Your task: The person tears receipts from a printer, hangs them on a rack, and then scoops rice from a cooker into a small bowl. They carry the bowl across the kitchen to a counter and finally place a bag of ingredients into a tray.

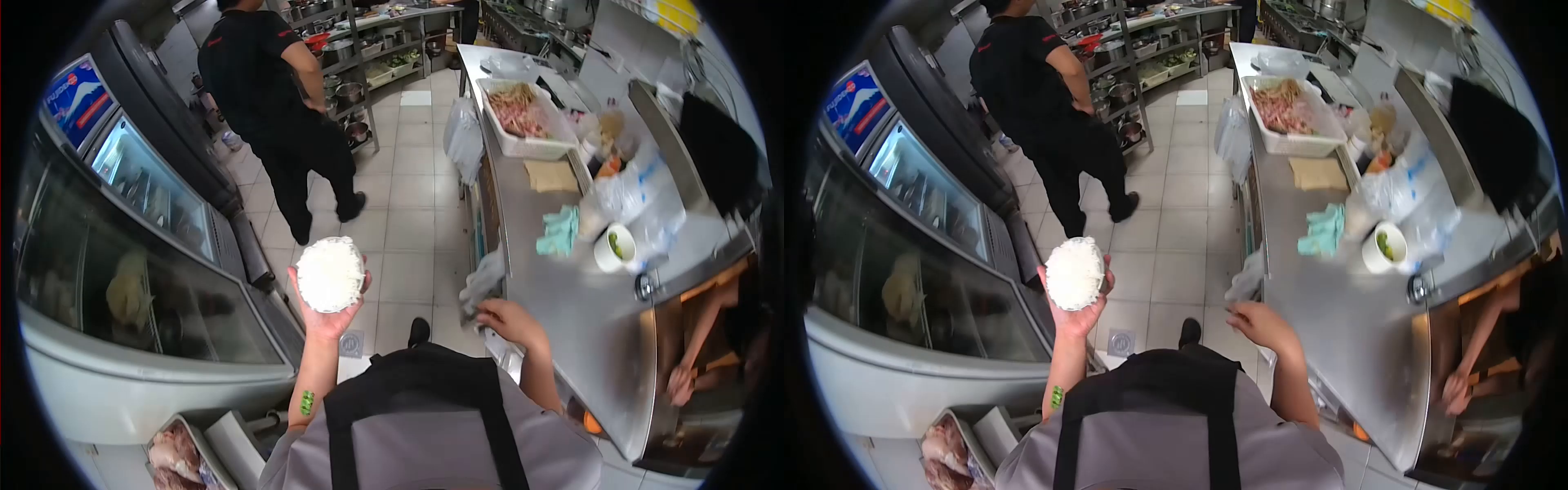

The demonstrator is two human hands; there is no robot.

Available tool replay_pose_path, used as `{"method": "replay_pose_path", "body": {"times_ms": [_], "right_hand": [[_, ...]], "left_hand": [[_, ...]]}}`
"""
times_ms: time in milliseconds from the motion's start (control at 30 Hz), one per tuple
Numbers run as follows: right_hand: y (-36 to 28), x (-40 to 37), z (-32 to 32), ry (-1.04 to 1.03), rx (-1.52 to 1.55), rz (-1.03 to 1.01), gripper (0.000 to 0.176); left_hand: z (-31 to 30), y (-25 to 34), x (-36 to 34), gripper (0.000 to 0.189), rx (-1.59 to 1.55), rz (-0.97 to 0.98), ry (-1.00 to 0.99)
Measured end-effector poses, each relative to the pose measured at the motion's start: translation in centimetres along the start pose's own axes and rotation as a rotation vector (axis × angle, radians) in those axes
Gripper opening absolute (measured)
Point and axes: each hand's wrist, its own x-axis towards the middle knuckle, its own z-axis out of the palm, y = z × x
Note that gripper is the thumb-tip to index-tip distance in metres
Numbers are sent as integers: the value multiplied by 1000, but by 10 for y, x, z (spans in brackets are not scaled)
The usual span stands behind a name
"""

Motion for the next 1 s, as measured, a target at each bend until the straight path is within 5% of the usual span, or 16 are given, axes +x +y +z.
{"method": "replay_pose_path", "body": {"times_ms": [33, 100, 167, 233, 267, 300, 433, 633, 800, 1000], "right_hand": [[0, 31, -13, 124, 95, -170, 25], [-34, 97, -49, 565, 511, -191, 20], [-70, 161, -99, 1149, 700, -461, 23], [-115, 205, -168, 1772, 566, -929, 27], [-135, 206, -200, 1883, 448, -1145, 17], [-165, 206, -214, 1379, 1150, -1840, 20], [-205, 236, -254, 668, 605, -1963, 15], [-198, 348, -279, 517, 344, -1858, 14], [-183, 437, -314, 480, 227, -1773, 14], [-143, 544, -375, 405, 110, -1651, 14]], "left_hand": [[1, 12, 18, 81, -6, 3, -5], [3, 40, 51, 80, -67, 83, 81], [-3, 75, 76, 74, 4, 121, 22], [-4, 99, 104, 73, 59, 402, 193], [-19, 117, 112, 73, 20, 364, 165], [-33, 137, 121, 72, -18, 330, 135], [-39, 175, 186, 73, -106, 372, 108], [-78, 256, 333, 74, -130, 327, 39], [-79, 312, 486, 74, -174, 97, 60], [-65, 320, 680, 74, -153, -118, 8]]}}
